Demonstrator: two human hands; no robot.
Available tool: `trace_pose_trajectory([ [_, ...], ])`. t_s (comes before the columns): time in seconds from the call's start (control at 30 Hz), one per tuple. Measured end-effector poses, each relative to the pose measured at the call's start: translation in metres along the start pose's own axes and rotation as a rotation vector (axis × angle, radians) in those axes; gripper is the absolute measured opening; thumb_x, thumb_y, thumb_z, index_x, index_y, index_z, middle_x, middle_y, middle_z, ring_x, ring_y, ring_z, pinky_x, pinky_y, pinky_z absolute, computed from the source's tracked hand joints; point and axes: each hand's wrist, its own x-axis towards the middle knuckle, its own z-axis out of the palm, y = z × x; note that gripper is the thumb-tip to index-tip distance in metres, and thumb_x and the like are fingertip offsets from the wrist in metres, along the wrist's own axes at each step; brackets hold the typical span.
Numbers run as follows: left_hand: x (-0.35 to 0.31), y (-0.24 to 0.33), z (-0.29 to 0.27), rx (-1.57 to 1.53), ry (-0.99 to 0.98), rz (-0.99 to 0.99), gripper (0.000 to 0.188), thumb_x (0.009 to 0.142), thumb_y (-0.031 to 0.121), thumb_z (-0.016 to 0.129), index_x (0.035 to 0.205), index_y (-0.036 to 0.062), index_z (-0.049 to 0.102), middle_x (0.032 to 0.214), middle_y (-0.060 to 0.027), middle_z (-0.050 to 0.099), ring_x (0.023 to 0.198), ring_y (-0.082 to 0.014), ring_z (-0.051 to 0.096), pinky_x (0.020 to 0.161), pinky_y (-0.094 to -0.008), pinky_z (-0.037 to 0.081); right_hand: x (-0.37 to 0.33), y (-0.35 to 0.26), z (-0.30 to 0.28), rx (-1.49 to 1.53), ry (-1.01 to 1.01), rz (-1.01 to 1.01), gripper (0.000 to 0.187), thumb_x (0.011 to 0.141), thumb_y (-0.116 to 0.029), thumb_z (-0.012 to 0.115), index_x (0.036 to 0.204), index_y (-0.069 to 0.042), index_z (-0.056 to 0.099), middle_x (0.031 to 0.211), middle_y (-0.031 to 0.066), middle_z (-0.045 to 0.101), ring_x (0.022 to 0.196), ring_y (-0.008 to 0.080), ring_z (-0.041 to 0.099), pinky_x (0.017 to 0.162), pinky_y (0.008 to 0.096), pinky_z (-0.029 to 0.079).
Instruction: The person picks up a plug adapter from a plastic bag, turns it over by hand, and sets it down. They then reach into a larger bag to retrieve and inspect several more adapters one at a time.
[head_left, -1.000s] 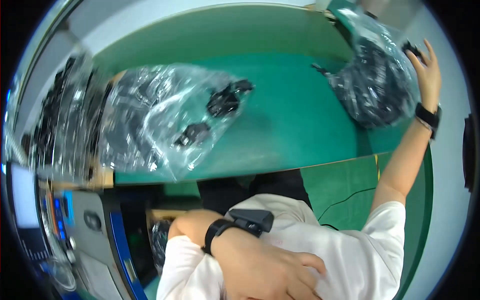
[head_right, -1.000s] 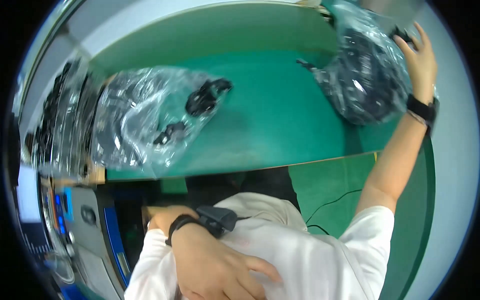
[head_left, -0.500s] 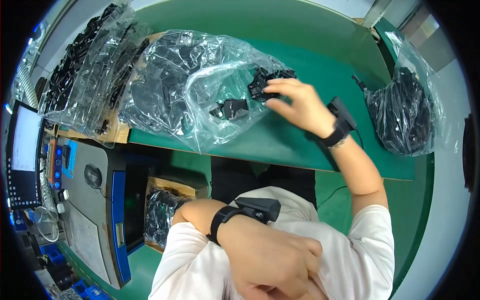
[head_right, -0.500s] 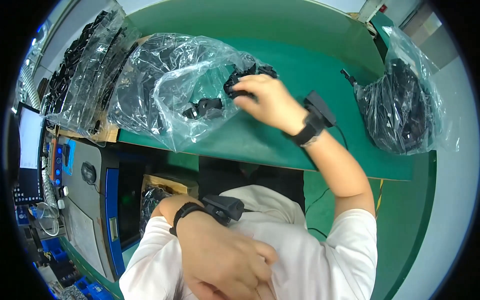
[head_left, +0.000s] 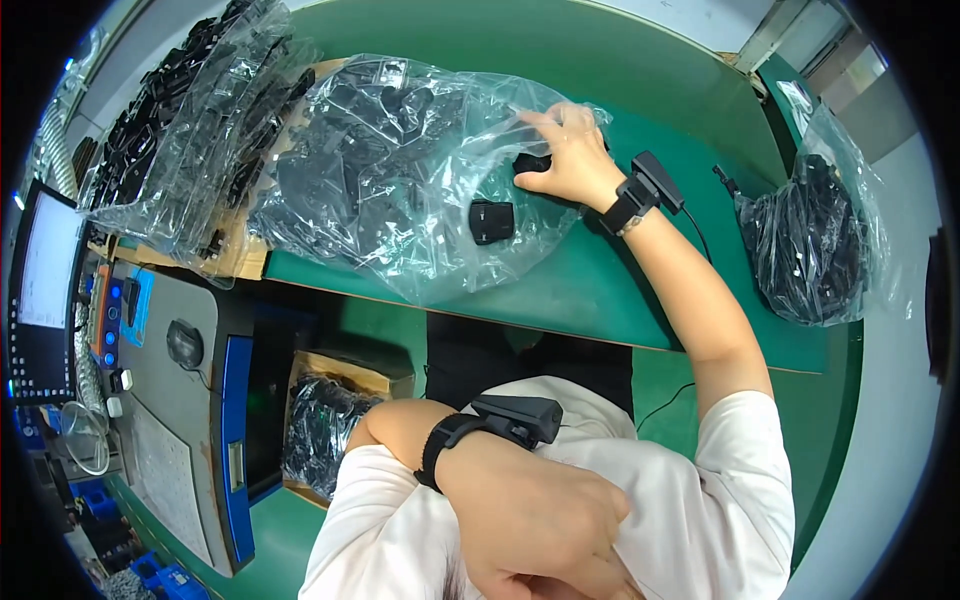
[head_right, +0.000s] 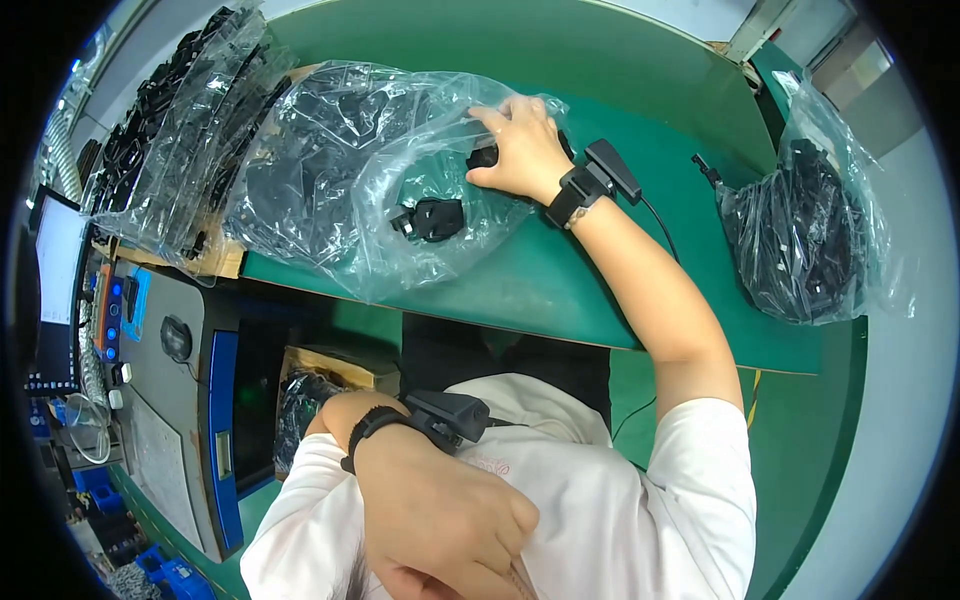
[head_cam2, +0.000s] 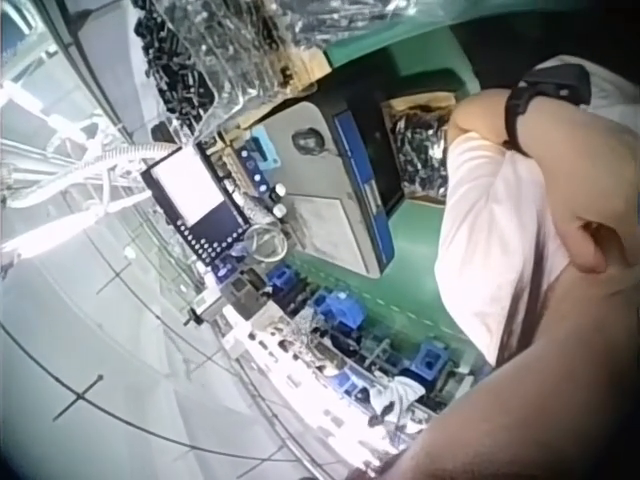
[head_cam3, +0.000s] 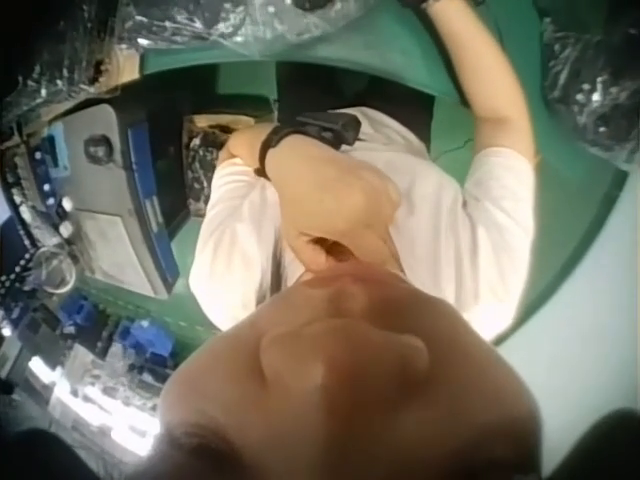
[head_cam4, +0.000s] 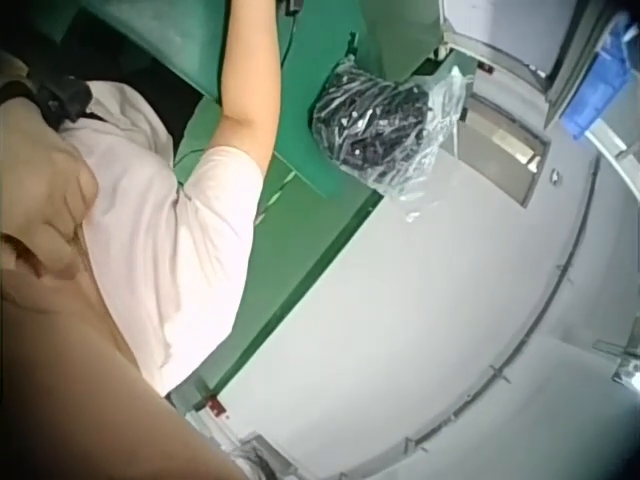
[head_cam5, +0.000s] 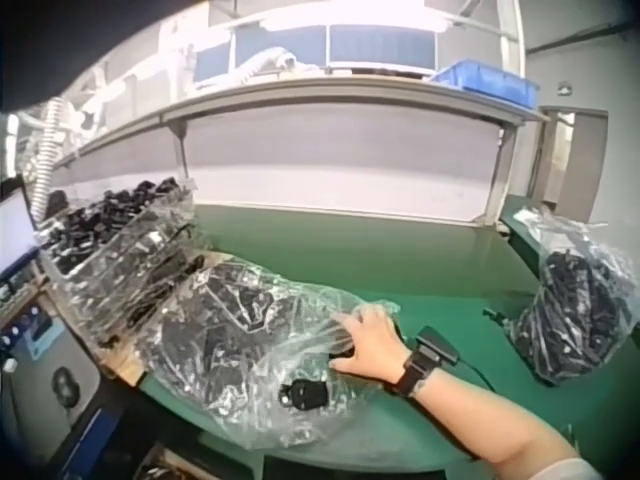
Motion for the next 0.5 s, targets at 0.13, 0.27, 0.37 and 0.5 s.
trace_pose_trajectory([
  [0.13,-0.007,-0.015,0.004,-0.087,0.027,0.116,0.018,0.085,0.016,0.053,0.087,-0.0005,0.061,0.072,-0.0147,0.058,0.064,-0.0358,0.055,0.052,-0.0398,0.040,0.016,0.018,0.012,0.240,0.019,-0.106,0.085,0.059,-0.039,0.078,0.134,-0.021,0.043,0.128,0.0243,0.043,0.121,0.0444,0.037,0.102,0.0519,0.033],
  [0.27,-0.001,-0.019,0.019,-0.250,0.104,0.275,0.018,0.086,0.015,0.052,0.084,-0.0001,0.060,0.072,-0.0151,0.058,0.063,-0.0361,0.054,0.051,-0.0393,0.040,0.035,0.011,0.026,-0.047,-0.068,-0.069,0.073,0.063,-0.040,0.072,0.130,-0.025,0.048,0.122,0.0177,0.052,0.119,0.0421,0.042,0.097,0.0530,0.038],
  [0.37,-0.001,-0.010,0.014,-0.285,0.127,0.172,0.019,0.087,0.014,0.052,0.088,-0.0021,0.061,0.079,-0.0176,0.059,0.063,-0.0354,0.055,0.051,-0.0392,0.041,0.041,0.004,0.024,-0.084,-0.198,-0.039,0.058,0.064,-0.040,0.070,0.119,-0.025,0.057,0.112,0.0121,0.056,0.109,0.0379,0.047,0.090,0.0502,0.042],
  [0.5,-0.007,-0.007,-0.002,-0.042,-0.019,0.114,0.024,0.087,0.015,0.055,0.100,-0.0052,0.059,0.094,-0.0210,0.060,0.065,-0.0336,0.057,0.054,-0.0389,0.045,0.029,0.001,0.026,-0.171,0.027,-0.290,0.038,0.066,-0.038,0.069,0.098,-0.018,0.066,0.095,0.0046,0.059,0.093,0.0263,0.052,0.075,0.0406,0.046],
])
